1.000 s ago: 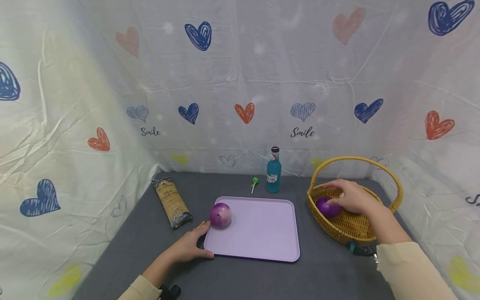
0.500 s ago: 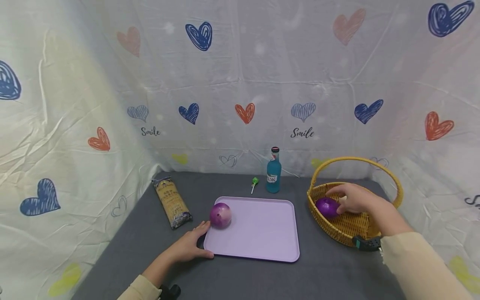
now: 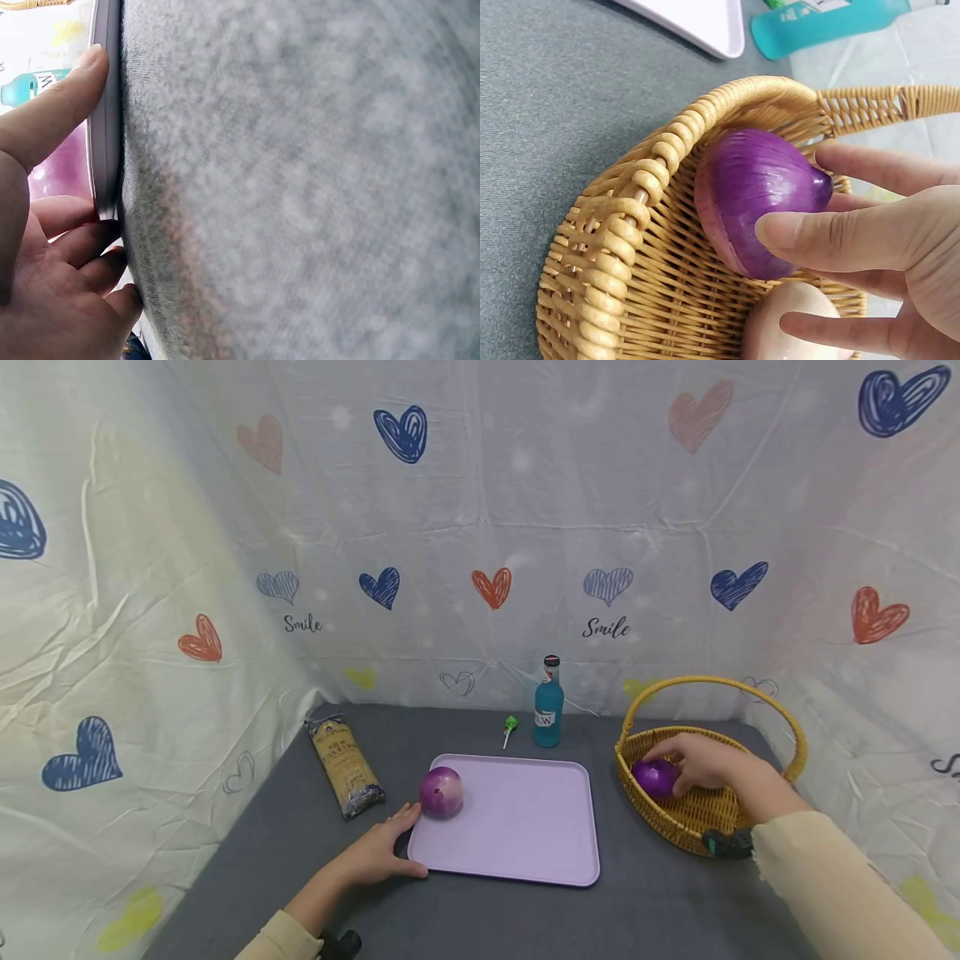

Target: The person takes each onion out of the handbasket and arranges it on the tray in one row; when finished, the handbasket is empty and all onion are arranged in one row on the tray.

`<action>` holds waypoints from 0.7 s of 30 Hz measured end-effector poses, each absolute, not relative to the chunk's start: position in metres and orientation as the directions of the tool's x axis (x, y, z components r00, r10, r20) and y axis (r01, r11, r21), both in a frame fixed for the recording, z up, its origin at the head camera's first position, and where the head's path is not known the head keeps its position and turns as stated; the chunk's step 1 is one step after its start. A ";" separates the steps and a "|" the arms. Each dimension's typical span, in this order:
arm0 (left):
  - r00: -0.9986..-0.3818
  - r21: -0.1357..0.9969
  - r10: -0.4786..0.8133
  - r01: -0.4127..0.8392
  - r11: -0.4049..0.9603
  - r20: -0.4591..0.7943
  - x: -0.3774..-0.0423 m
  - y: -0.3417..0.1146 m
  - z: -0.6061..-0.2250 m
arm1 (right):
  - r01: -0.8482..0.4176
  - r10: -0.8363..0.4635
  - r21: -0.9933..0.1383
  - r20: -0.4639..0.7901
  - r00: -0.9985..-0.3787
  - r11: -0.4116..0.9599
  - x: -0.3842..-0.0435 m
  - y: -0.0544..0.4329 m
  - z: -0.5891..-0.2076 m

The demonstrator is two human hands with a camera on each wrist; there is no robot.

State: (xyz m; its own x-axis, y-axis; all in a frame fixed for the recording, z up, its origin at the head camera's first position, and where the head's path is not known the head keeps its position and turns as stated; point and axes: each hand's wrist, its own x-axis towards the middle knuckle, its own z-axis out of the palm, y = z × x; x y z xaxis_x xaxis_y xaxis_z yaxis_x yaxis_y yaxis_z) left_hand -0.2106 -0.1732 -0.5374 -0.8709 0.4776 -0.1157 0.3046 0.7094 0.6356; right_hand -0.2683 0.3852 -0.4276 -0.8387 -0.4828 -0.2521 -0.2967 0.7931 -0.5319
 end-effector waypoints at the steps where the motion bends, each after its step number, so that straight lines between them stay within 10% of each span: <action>1: -0.871 0.636 0.478 0.305 0.709 -0.115 -0.211 -0.173 -0.538 | -0.304 -0.487 -0.527 -0.251 -0.837 0.794 -0.269 0.385 -0.428; 21: -0.869 0.625 0.479 0.307 0.718 -0.124 -0.211 -0.174 -0.538 | -0.371 -0.490 -0.429 -0.209 -0.847 0.824 -0.280 0.376 -0.440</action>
State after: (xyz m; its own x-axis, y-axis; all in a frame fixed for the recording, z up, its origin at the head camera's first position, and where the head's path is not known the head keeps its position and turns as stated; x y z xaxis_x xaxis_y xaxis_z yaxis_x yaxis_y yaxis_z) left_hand -0.2112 -0.1739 -0.5384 -0.8689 0.4793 -0.1236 0.3069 0.7175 0.6253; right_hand -0.2796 0.3758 -0.4404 -0.8465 -0.4898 -0.2086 -0.3707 0.8235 -0.4293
